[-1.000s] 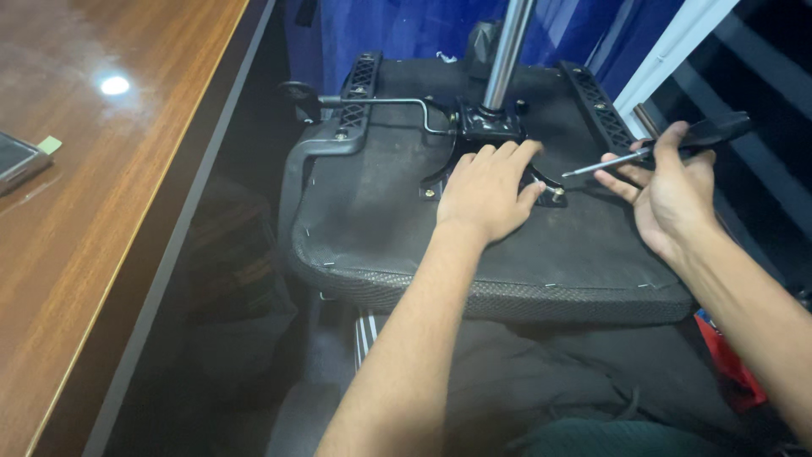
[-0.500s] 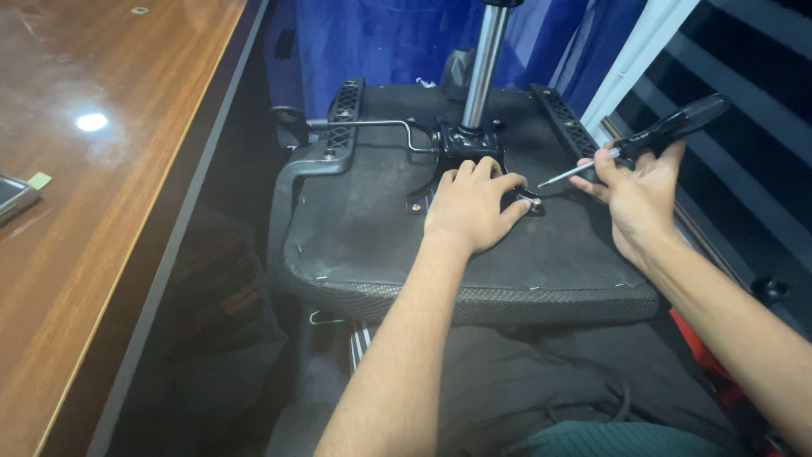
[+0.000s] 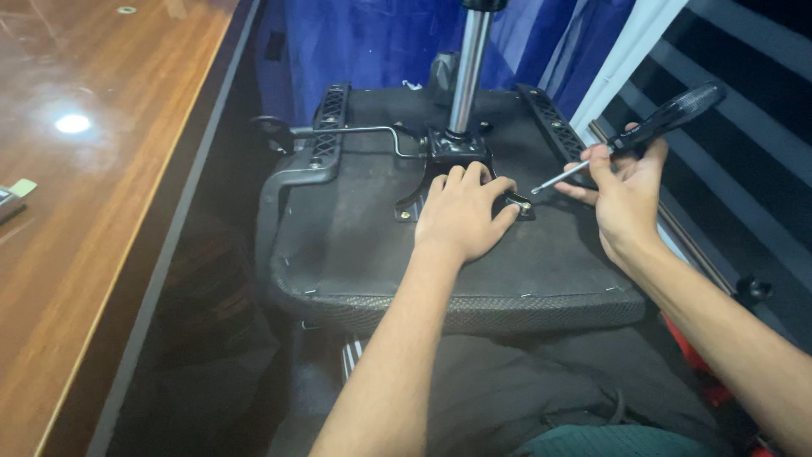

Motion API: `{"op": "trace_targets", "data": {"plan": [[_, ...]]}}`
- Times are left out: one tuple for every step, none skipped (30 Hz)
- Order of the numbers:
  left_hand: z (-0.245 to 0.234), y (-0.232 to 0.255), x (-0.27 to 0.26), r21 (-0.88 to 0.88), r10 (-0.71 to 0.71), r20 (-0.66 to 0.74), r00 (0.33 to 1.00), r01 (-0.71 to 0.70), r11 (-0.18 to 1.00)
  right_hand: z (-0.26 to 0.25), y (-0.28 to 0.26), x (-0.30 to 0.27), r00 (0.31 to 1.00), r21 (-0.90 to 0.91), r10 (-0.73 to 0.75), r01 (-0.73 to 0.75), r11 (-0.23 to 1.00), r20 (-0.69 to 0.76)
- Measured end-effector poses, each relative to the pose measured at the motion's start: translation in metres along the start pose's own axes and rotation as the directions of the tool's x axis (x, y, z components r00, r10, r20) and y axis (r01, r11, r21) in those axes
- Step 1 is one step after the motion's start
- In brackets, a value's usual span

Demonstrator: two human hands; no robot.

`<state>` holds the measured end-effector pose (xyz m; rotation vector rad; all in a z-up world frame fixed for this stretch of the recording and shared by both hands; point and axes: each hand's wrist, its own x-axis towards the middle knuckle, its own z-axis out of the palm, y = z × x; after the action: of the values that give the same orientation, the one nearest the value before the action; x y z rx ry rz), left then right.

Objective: The person uses a screwdriver to tighten screws on the underside of an office chair base. They work on multiple screw locations around the central gas lift column, securing the metal bracket to the chair frame.

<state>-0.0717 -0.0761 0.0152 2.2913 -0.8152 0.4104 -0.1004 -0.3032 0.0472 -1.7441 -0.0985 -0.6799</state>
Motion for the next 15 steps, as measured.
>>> {"op": "trace_targets", "data": {"plan": [[-0.001, 0.000, 0.000, 0.005, 0.002, 0.003, 1.000, -0.002, 1.000, 0.002, -0.002, -0.001, 1.000, 0.005, -0.009, 0.009, 1.000, 0.016], [-0.001, 0.000, 0.000, 0.007, 0.006, 0.007, 1.000, -0.006, 1.000, 0.004, -0.005, -0.003, 0.999, 0.007, -0.018, 0.018, 1.000, 0.030], [-0.002, -0.001, -0.001, 0.008, 0.010, 0.010, 1.000, -0.010, 1.000, 0.007, -0.007, -0.004, 0.999, 0.009, -0.027, 0.027, 1.000, 0.044], [0.000, -0.001, -0.001, 0.014, 0.007, 0.016, 1.000, -0.007, 1.000, 0.008, -0.007, -0.006, 0.997, 0.004, -0.044, 0.043, 0.999, 0.065], [0.001, 0.000, -0.001, 0.020, 0.005, 0.022, 1.000, -0.005, 1.000, 0.008, -0.007, -0.008, 0.995, 0.000, -0.060, 0.060, 0.998, 0.086], [0.000, -0.001, -0.001, 0.024, 0.003, 0.028, 1.000, -0.003, 1.000, 0.009, -0.009, -0.010, 0.991, -0.005, -0.076, 0.077, 0.997, 0.106], [-0.001, -0.001, -0.001, 0.019, 0.001, 0.033, 0.999, -0.001, 1.000, 0.011, -0.010, -0.011, 0.988, -0.013, -0.097, 0.099, 0.995, 0.123], [-0.001, -0.002, -0.002, 0.016, -0.001, 0.039, 0.999, 0.001, 1.000, 0.013, -0.008, -0.012, 0.983, -0.019, -0.117, 0.120, 0.993, 0.139], [0.000, -0.002, -0.002, 0.012, -0.003, 0.045, 0.999, 0.003, 1.000, 0.014, -0.007, -0.012, 0.978, -0.025, -0.136, 0.142, 0.990, 0.156], [-0.001, -0.001, -0.001, 0.018, -0.006, 0.049, 0.999, 0.006, 1.000, 0.014, -0.008, -0.012, 0.974, -0.020, -0.153, 0.159, 0.987, 0.165], [-0.001, 0.000, -0.001, 0.025, -0.009, 0.054, 0.999, 0.008, 1.000, 0.014, -0.008, -0.012, 0.970, -0.015, -0.171, 0.176, 0.984, 0.174], [-0.001, 0.001, 0.000, 0.032, -0.013, 0.059, 0.998, 0.011, 0.999, 0.014, -0.007, -0.012, 0.965, -0.008, -0.187, 0.192, 0.981, 0.182], [-0.001, 0.001, 0.000, 0.033, -0.013, 0.060, 0.998, 0.011, 0.999, 0.014, -0.007, -0.012, 0.964, -0.011, -0.191, 0.196, 0.981, 0.187], [-0.002, 0.001, -0.001, 0.034, -0.011, 0.060, 0.998, 0.009, 0.999, 0.015, -0.008, -0.012, 0.962, -0.014, -0.196, 0.203, 0.979, 0.192], [-0.002, 0.001, -0.001, 0.036, -0.009, 0.059, 0.998, 0.007, 0.999, 0.016, -0.009, -0.012, 0.959, -0.017, -0.202, 0.209, 0.978, 0.197]]}}
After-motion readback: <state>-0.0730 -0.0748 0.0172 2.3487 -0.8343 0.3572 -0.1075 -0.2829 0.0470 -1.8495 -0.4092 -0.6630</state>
